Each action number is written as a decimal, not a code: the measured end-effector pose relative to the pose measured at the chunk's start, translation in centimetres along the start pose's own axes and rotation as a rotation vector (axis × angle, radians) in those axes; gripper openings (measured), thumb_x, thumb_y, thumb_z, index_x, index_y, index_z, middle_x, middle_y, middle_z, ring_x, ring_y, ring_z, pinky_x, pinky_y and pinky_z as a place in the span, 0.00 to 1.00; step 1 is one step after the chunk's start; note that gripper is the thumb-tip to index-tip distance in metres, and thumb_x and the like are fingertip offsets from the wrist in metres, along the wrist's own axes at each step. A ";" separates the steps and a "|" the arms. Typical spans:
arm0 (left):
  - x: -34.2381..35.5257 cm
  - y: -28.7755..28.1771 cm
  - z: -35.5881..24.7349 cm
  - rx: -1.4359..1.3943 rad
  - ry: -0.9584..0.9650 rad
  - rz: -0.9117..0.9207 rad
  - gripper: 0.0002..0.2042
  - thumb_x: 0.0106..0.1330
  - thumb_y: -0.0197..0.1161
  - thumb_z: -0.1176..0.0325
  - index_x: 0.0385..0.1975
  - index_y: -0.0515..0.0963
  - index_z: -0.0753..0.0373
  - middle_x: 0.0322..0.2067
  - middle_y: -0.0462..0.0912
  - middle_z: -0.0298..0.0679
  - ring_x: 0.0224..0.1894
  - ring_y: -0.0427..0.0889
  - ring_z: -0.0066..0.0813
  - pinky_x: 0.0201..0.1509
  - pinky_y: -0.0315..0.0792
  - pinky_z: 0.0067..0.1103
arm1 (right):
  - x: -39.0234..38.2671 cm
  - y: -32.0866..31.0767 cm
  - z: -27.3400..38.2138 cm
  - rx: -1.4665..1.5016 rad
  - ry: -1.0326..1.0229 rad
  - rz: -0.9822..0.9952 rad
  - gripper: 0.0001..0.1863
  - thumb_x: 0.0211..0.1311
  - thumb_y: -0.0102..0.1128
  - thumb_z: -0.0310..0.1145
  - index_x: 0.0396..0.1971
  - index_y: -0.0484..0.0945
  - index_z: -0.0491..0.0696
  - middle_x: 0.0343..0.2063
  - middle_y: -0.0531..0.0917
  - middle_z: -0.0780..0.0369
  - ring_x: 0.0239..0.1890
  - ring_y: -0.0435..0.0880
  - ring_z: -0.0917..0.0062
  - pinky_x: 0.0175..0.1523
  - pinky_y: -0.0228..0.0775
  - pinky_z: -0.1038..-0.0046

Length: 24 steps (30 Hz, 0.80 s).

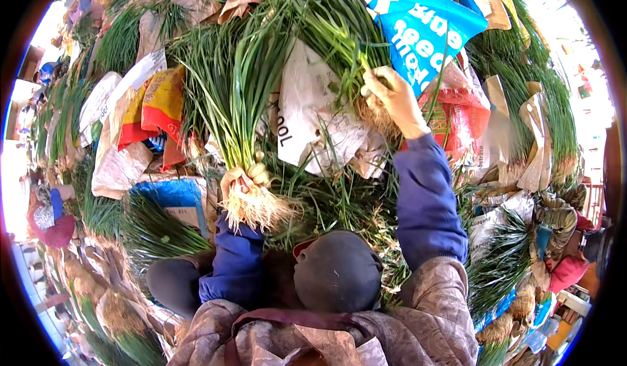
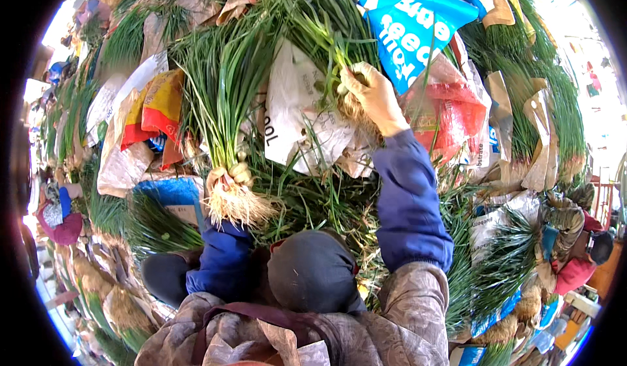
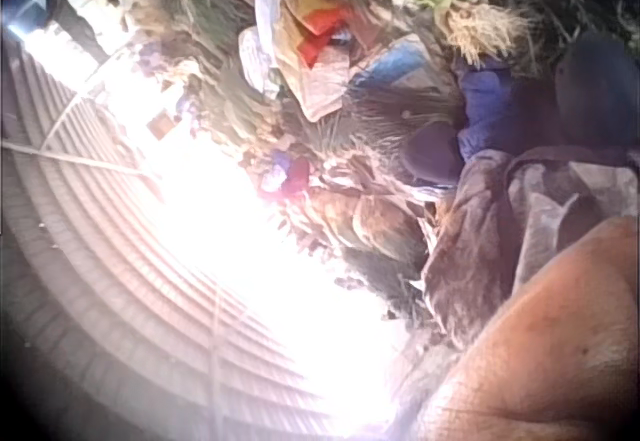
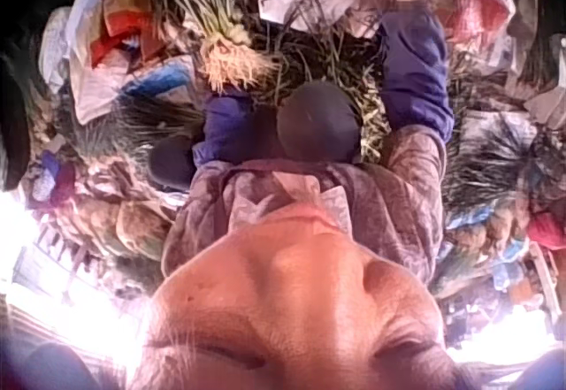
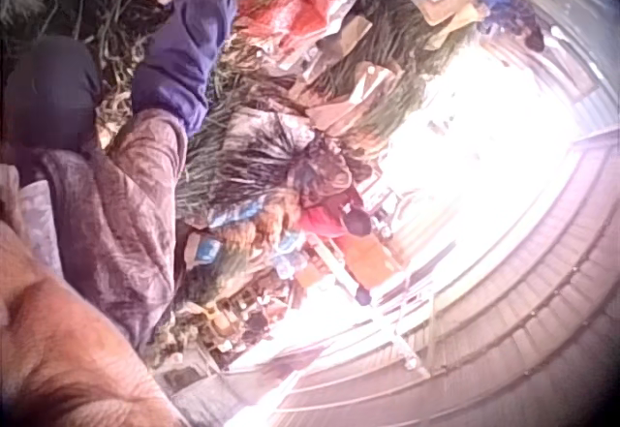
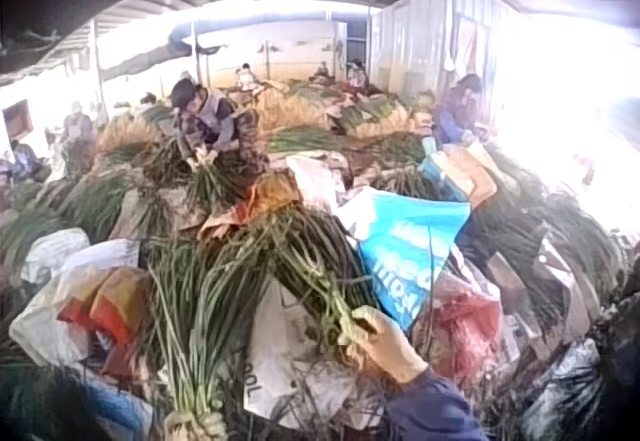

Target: The person sits on the floor and repeatedly picks up bunches of green onions, trims the roots and lower stems by hand, and sets the trimmed bunches aside. The person handles the vegetables one at a time and works among large piles of produce and sacks.

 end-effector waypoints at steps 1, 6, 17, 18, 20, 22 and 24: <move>0.5 0.4 1.2 -0.042 0.045 -0.061 0.26 0.57 0.59 0.64 0.53 0.62 0.69 0.25 0.61 0.30 0.29 0.64 0.22 0.37 0.63 0.22 | -2.3 -0.2 0.5 0.316 0.001 0.133 0.18 0.63 0.60 0.41 0.47 0.75 0.46 0.20 0.80 0.63 0.25 0.80 0.86 0.27 0.68 0.79; 0.7 1.9 3.7 -0.006 0.053 -0.145 0.25 0.53 0.59 0.64 0.50 0.66 0.70 0.26 0.66 0.32 0.28 0.66 0.23 0.38 0.64 0.21 | -7.1 3.8 -4.1 -0.906 -0.084 -0.066 0.15 0.62 0.57 0.44 0.32 0.73 0.45 0.19 0.78 0.50 0.26 0.80 0.54 0.31 0.70 0.58; -1.2 2.8 4.6 0.133 -0.058 -0.263 0.18 0.54 0.60 0.65 0.43 0.73 0.68 0.37 0.79 0.46 0.42 0.80 0.39 0.57 0.71 0.37 | -12.7 9.1 -2.3 -0.645 -0.283 -0.146 0.12 0.69 0.50 0.40 0.43 0.77 0.50 0.16 0.79 0.62 0.20 0.82 0.75 0.23 0.72 0.73; -1.3 2.0 4.4 0.115 -0.054 -0.195 0.19 0.53 0.61 0.65 0.44 0.72 0.67 0.39 0.79 0.46 0.42 0.80 0.39 0.55 0.73 0.37 | -12.0 9.4 -1.3 -0.549 -0.226 -0.074 0.13 0.69 0.50 0.39 0.48 0.74 0.51 0.15 0.77 0.65 0.20 0.81 0.78 0.25 0.73 0.76; -1.5 3.0 5.1 0.122 -0.101 -0.254 0.19 0.53 0.61 0.64 0.43 0.73 0.68 0.38 0.79 0.47 0.38 0.80 0.37 0.46 0.76 0.33 | -10.8 12.0 -1.5 -0.252 -0.085 0.126 0.16 0.69 0.51 0.39 0.53 0.70 0.50 0.17 0.76 0.68 0.23 0.80 0.82 0.28 0.73 0.80; -2.5 -0.4 4.5 0.332 -0.208 -0.274 0.14 0.54 0.59 0.64 0.32 0.77 0.71 0.30 0.81 0.48 0.33 0.81 0.37 0.42 0.77 0.28 | -10.1 15.6 -4.7 0.155 0.163 0.350 0.20 0.69 0.51 0.42 0.54 0.67 0.47 0.24 0.77 0.68 0.28 0.78 0.84 0.32 0.70 0.82; -3.3 -1.5 3.8 0.308 -0.230 -0.303 0.14 0.55 0.58 0.64 0.25 0.78 0.72 0.25 0.81 0.49 0.33 0.82 0.39 0.44 0.77 0.29 | -11.5 17.6 -4.6 -0.049 0.129 0.569 0.20 0.69 0.51 0.42 0.54 0.67 0.46 0.26 0.78 0.68 0.28 0.77 0.85 0.32 0.70 0.80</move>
Point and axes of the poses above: each hand's wrist, its own x-axis towards the middle knuckle, its own y-axis out of the palm, z = x × y, the point moved 5 cm from there along x, towards the middle knuckle
